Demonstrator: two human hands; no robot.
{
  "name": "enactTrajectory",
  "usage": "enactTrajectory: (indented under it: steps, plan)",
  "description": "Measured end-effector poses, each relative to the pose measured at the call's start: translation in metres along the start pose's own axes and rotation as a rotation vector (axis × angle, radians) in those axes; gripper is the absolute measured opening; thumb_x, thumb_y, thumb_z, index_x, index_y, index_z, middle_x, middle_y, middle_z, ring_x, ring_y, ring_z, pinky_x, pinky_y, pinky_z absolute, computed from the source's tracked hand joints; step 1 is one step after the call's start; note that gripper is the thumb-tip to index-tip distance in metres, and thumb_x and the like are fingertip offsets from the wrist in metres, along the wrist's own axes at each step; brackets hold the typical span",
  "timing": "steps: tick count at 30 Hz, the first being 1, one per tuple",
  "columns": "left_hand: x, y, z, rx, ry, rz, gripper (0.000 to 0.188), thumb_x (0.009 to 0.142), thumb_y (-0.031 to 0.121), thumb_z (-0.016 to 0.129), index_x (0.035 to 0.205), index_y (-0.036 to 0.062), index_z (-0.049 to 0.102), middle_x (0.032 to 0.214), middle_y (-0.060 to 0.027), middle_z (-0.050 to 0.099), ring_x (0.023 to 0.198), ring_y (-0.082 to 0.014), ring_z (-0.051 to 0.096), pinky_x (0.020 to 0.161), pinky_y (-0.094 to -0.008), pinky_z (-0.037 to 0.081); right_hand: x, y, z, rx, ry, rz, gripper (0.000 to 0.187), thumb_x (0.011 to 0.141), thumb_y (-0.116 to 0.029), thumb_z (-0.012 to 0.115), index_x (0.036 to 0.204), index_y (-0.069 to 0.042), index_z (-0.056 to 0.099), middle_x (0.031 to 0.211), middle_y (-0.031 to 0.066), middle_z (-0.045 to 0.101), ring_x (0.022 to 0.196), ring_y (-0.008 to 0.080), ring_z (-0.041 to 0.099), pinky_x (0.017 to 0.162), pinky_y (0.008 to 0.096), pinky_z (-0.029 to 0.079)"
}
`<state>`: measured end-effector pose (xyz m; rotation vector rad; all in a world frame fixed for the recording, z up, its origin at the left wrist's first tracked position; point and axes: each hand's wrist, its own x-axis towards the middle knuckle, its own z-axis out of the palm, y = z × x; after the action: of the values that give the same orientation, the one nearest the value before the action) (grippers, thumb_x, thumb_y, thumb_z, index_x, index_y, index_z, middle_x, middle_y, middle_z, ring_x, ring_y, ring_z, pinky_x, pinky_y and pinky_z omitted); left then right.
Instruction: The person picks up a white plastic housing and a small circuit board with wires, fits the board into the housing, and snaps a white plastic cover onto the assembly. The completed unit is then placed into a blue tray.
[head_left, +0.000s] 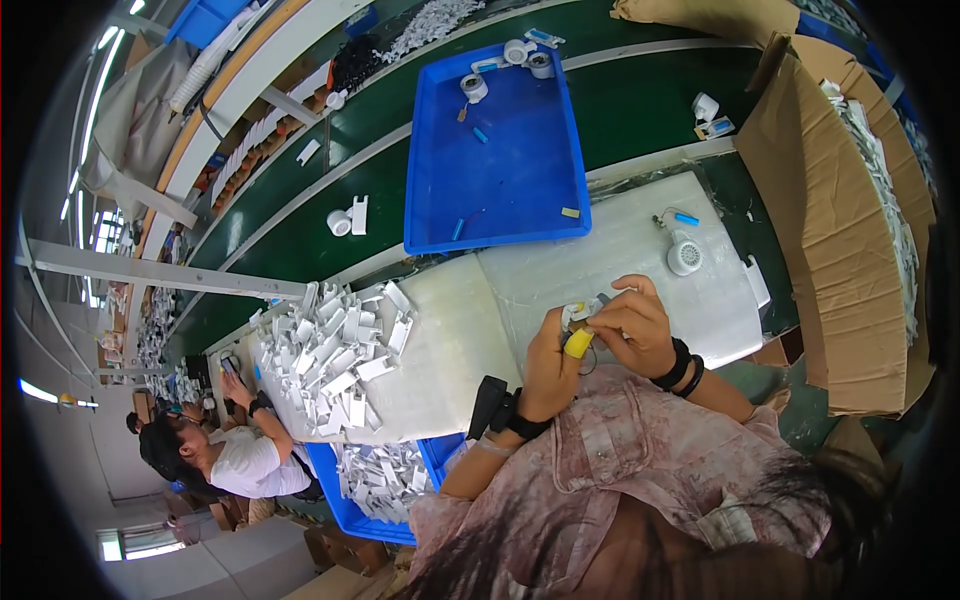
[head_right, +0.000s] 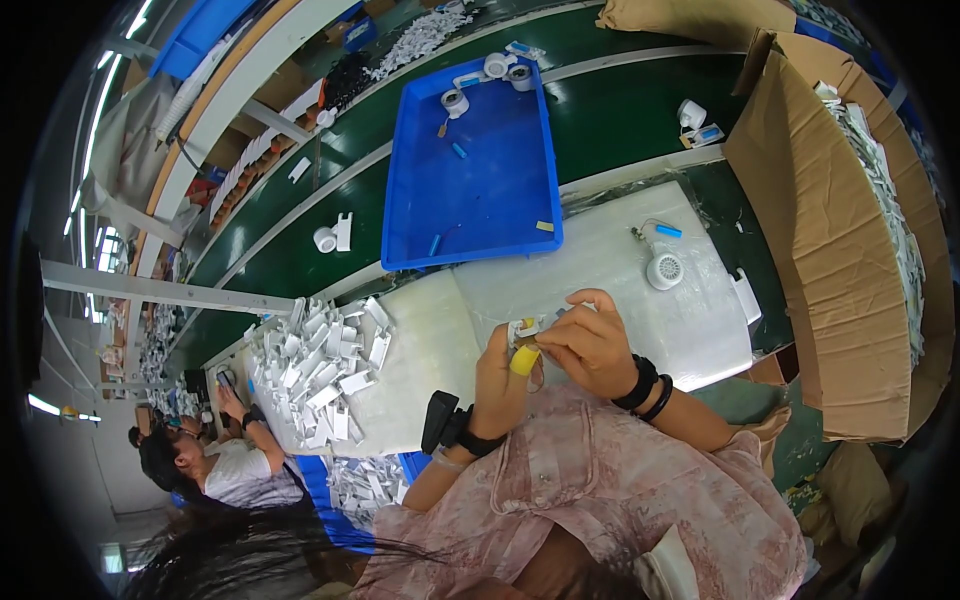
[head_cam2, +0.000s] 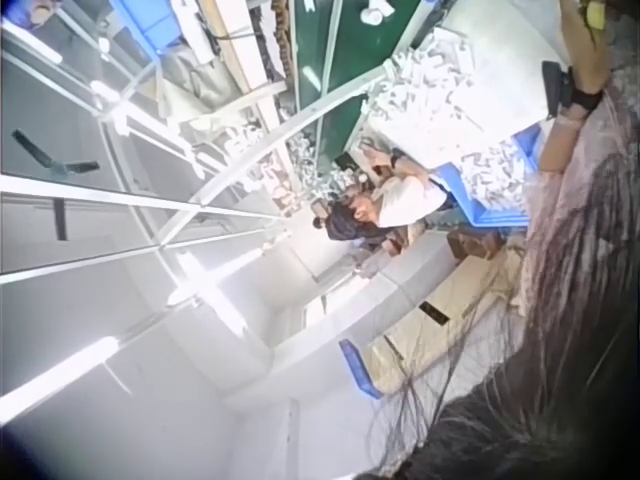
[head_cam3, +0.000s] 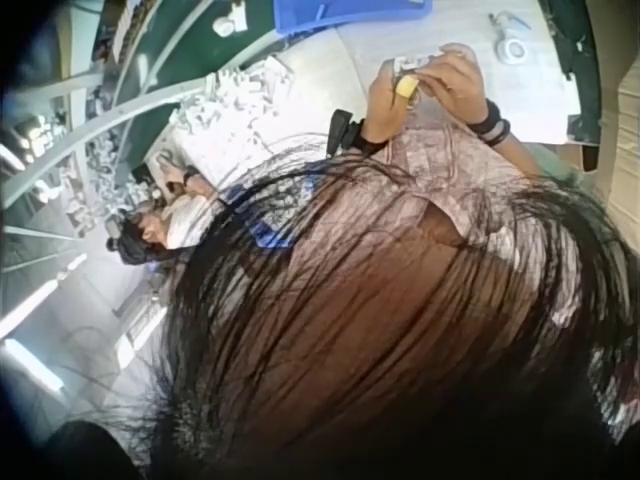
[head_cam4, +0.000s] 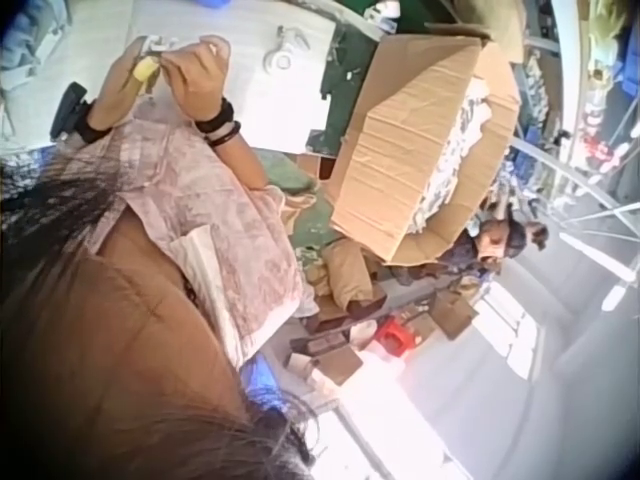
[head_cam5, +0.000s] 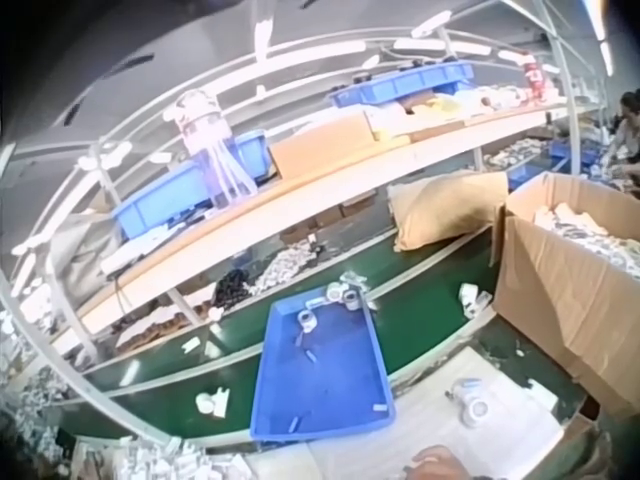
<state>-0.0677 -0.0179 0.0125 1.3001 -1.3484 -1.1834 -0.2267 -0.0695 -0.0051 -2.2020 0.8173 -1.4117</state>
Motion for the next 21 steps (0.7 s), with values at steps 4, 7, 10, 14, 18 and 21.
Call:
enactTrajectory:
  steps: [4, 7, 10, 14, 18, 21]
  plan:
    - [0.001, 0.004, 0.0, 0.05, 0.053, 0.089, 0.018, 0.097, 0.014, 0.051, 0.106, -0.0011, 0.053, 0.072, -0.0028, 0.057, 0.062, -0.0084, 0.052, 0.055, -0.0236, 0.042, 0.0, -0.002, 0.002, 0.011, 0.008, 0.005, 0.019, 0.07, -0.004, 0.076, 0.087, -0.007, 0.068, 0.073, 0.0029, 0.06, 0.069, 0.0184, 0.057, 0.086, 0.0395, 0.044]
    - [0.001, 0.004, -0.002, 0.101, 0.043, 0.083, 0.017, 0.097, 0.015, 0.052, 0.105, -0.0005, 0.054, 0.071, -0.002, 0.057, 0.062, -0.0085, 0.052, 0.056, -0.0237, 0.042, -0.001, -0.003, 0.001, 0.004, 0.005, 0.007, 0.019, 0.07, -0.003, 0.076, 0.087, -0.007, 0.067, 0.074, 0.0034, 0.06, 0.07, 0.0188, 0.057, 0.086, 0.0395, 0.044]
    - [0.0, 0.001, -0.008, 0.135, -0.023, -0.001, 0.025, 0.094, 0.013, 0.057, 0.115, 0.0005, 0.053, 0.089, -0.016, 0.064, 0.079, -0.0274, 0.065, 0.071, -0.0324, 0.05, 0.002, -0.006, -0.001, -0.009, -0.007, 0.009, 0.02, 0.07, -0.004, 0.075, 0.088, -0.007, 0.067, 0.077, 0.004, 0.062, 0.071, 0.0192, 0.058, 0.086, 0.0395, 0.045]
    - [0.001, -0.007, -0.008, 0.125, -0.052, -0.096, 0.027, 0.093, 0.012, 0.058, 0.117, 0.0008, 0.052, 0.094, -0.0186, 0.063, 0.083, -0.0321, 0.064, 0.073, -0.0341, 0.05, 0.003, -0.008, -0.003, -0.057, -0.026, -0.044, 0.02, 0.071, -0.004, 0.074, 0.088, -0.006, 0.065, 0.083, 0.0046, 0.064, 0.074, 0.02, 0.06, 0.083, 0.0389, 0.047]
    - [0.0, -0.007, -0.009, 0.095, -0.066, -0.108, 0.031, 0.092, 0.01, 0.057, 0.121, 0.0008, 0.05, 0.097, -0.0187, 0.063, 0.085, -0.0308, 0.064, 0.073, -0.0347, 0.05, 0.004, -0.003, -0.004, -0.075, -0.039, -0.089, 0.021, 0.07, -0.004, 0.074, 0.088, -0.006, 0.065, 0.083, 0.0047, 0.064, 0.075, 0.0204, 0.061, 0.082, 0.0382, 0.048]
    - [0.0, -0.004, -0.01, 0.048, -0.083, -0.123, 0.032, 0.092, 0.01, 0.056, 0.122, 0.0005, 0.049, 0.096, -0.0179, 0.063, 0.084, -0.029, 0.064, 0.073, -0.0339, 0.049, 0.008, -0.005, -0.007, -0.074, -0.047, -0.119, 0.021, 0.069, -0.004, 0.075, 0.088, -0.005, 0.065, 0.083, 0.0051, 0.064, 0.074, 0.0203, 0.061, 0.082, 0.0383, 0.049]
